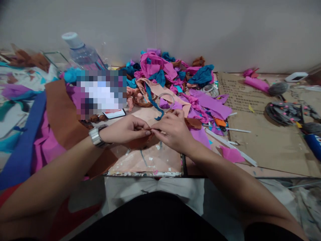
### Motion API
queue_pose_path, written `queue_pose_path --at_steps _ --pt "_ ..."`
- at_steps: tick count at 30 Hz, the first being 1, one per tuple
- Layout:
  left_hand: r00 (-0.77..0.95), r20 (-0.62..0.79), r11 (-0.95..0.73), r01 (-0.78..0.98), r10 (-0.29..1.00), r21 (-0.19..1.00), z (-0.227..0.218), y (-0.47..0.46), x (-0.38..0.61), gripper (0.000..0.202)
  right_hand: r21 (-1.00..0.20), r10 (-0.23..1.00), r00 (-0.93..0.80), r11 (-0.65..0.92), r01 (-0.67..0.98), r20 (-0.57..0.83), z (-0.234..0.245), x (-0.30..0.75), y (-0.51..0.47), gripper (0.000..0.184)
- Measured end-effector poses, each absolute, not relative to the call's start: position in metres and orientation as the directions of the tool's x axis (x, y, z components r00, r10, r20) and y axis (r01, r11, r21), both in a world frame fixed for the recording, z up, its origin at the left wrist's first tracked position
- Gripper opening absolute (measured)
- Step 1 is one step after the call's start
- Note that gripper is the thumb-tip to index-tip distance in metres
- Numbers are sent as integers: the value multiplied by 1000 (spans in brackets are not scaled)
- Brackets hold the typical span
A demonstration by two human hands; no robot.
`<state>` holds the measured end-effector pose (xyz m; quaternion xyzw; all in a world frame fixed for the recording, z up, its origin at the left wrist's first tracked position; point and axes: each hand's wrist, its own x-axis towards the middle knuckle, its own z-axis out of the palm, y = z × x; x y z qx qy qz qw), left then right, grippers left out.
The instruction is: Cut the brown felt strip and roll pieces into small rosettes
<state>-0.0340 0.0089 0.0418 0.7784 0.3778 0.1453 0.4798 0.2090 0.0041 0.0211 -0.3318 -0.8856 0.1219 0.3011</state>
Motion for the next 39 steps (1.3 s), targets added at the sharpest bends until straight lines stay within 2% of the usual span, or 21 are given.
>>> queue_pose_path --at_steps 3,8,11,17,24,34,39 --pt "669 -161 -213 442 726 871 45 9 -34 30 -397 627 -620 779 485 471 20 210 4 12" --pt "717 -155 -128 324 679 937 50 8 -35 24 -386 610 -632 792 473 478 20 211 4 13" --pt "708 -171 -104 327 685 939 51 8 -35 24 -387 604 -630 797 464 489 21 211 4 13" --pt "625 -136 -159 393 769 906 51 8 -33 40 -417 622 -614 783 462 487 20 210 4 11" --pt "645 -104 -225 407 757 885 46 9 -35 40 -451 629 -592 776 441 504 20 207 2 5" --pt "676 -56 -338 437 735 834 43 8 -36 39 -480 666 -557 745 463 496 20 204 2 6" --pt "658 -31 -351 440 752 826 44 6 -34 37 -449 674 -561 738 503 480 26 201 0 10"
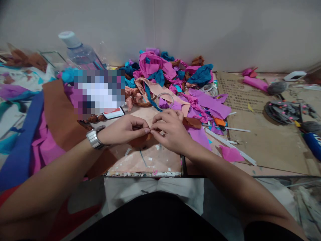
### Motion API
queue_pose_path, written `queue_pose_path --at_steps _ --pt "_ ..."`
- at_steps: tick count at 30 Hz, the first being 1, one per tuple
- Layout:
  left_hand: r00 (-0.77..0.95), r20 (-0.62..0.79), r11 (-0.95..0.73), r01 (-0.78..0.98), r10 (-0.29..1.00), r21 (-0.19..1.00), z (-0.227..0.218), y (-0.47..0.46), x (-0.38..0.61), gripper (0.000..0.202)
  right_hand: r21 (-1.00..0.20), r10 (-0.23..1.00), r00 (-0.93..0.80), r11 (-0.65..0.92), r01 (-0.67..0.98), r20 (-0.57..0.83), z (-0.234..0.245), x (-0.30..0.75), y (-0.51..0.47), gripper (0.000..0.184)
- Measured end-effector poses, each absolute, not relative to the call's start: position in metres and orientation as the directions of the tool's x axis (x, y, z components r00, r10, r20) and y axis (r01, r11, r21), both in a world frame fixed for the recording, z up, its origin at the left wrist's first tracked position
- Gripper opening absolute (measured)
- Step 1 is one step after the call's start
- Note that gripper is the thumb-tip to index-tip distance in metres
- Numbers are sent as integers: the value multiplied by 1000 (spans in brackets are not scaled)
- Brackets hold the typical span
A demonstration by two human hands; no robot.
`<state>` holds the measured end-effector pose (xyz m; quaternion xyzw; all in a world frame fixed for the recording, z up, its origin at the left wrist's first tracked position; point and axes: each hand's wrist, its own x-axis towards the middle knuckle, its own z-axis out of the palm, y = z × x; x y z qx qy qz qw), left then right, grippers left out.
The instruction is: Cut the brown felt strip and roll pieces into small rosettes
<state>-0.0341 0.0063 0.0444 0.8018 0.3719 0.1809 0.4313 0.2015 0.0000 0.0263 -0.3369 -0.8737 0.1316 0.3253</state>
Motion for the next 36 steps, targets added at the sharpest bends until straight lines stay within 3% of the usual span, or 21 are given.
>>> queue_pose_path --at_steps 7,16,25,28,36 --pt "621 90 -458 466 779 757 46 1 -30 32 -416 672 -570 741 527 473 28 201 0 9" --pt "692 277 -717 492 666 495 41 3 -30 27 -491 681 -564 730 475 467 26 203 2 8" --pt "739 350 -817 504 576 280 30 4 -32 22 -548 660 -584 739 391 473 24 204 5 8" --pt "730 377 -822 500 570 273 30 3 -31 21 -559 665 -580 733 387 470 26 202 5 10" --pt "684 352 -755 471 639 456 39 -2 -26 22 -529 685 -559 723 444 467 24 203 4 8"
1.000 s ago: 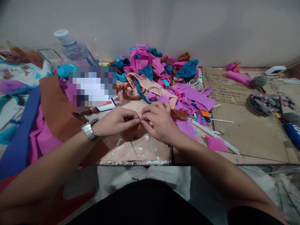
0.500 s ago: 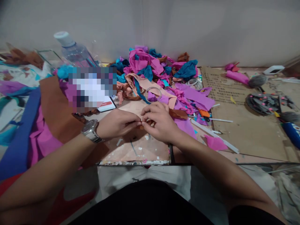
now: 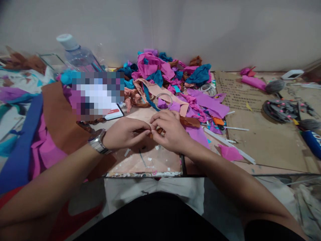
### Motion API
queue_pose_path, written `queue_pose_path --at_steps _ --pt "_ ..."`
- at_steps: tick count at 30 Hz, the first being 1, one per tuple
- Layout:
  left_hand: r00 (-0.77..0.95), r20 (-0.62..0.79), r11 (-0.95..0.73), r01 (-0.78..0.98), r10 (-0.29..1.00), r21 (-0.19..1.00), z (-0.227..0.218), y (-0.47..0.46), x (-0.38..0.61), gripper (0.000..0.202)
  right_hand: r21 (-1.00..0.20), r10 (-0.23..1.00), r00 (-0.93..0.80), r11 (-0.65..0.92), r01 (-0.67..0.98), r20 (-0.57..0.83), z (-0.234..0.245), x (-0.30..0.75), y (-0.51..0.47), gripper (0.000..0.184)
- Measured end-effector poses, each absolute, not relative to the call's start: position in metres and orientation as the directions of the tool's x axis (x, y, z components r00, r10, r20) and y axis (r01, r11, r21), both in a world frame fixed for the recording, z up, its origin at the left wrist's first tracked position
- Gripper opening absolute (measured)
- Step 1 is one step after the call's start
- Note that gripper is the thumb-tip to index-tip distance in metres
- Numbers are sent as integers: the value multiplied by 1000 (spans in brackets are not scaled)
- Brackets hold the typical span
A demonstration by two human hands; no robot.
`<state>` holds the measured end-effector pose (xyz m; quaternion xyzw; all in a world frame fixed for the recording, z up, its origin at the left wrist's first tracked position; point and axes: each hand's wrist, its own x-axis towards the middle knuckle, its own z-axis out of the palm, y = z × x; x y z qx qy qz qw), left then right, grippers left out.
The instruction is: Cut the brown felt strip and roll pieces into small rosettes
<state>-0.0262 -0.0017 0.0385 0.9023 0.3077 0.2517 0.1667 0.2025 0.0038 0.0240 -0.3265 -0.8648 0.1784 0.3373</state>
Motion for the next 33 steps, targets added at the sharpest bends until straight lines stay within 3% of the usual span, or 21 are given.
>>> queue_pose_path --at_steps 9,33 --pt "692 294 -748 565 659 348 29 3 -28 21 -463 671 -576 741 487 467 22 206 4 5" --pt "684 294 -734 538 668 414 31 1 -26 24 -459 682 -573 730 506 454 19 203 4 4"
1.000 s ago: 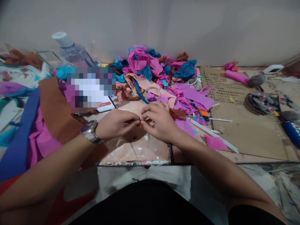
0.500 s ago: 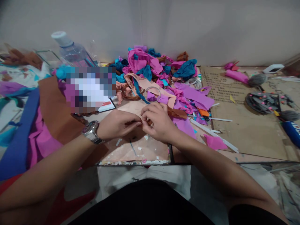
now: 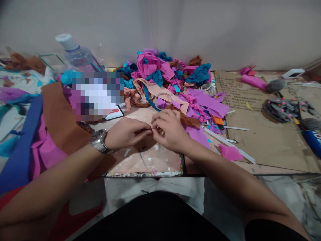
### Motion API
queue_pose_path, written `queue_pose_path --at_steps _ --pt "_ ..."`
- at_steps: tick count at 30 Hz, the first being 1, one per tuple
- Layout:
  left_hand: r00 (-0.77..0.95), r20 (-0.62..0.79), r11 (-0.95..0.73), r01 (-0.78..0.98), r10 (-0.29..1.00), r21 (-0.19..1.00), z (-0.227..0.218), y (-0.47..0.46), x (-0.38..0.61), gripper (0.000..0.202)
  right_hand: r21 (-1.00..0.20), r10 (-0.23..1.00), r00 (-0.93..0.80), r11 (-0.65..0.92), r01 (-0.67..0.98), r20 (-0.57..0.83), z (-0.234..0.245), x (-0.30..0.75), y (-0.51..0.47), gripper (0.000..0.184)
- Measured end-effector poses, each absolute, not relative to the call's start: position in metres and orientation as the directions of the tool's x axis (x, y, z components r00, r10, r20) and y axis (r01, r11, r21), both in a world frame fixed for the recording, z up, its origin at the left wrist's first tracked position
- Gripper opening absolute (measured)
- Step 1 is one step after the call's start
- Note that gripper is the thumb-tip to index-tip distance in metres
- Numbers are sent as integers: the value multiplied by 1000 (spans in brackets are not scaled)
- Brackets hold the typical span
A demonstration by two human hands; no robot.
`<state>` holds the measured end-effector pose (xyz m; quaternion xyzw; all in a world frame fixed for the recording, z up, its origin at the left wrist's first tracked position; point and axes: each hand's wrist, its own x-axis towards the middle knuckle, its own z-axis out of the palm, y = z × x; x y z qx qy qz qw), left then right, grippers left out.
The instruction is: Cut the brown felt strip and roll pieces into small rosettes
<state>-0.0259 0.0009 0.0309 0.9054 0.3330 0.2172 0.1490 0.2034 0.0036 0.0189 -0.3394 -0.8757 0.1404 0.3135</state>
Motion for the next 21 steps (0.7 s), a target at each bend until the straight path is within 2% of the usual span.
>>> queue_pose_path --at_steps 7,10,14,21 --pt "647 147 -543 470 748 696 43 2 -29 30 -492 708 -536 706 509 460 18 204 5 5" --pt "617 92 -446 449 781 774 47 5 -31 30 -495 723 -520 690 528 455 18 206 7 6" --pt "598 61 -393 442 799 806 47 7 -32 28 -477 725 -517 689 545 456 21 208 7 5" --pt "604 84 -420 441 793 793 43 6 -31 28 -437 708 -556 706 557 435 26 209 2 4"
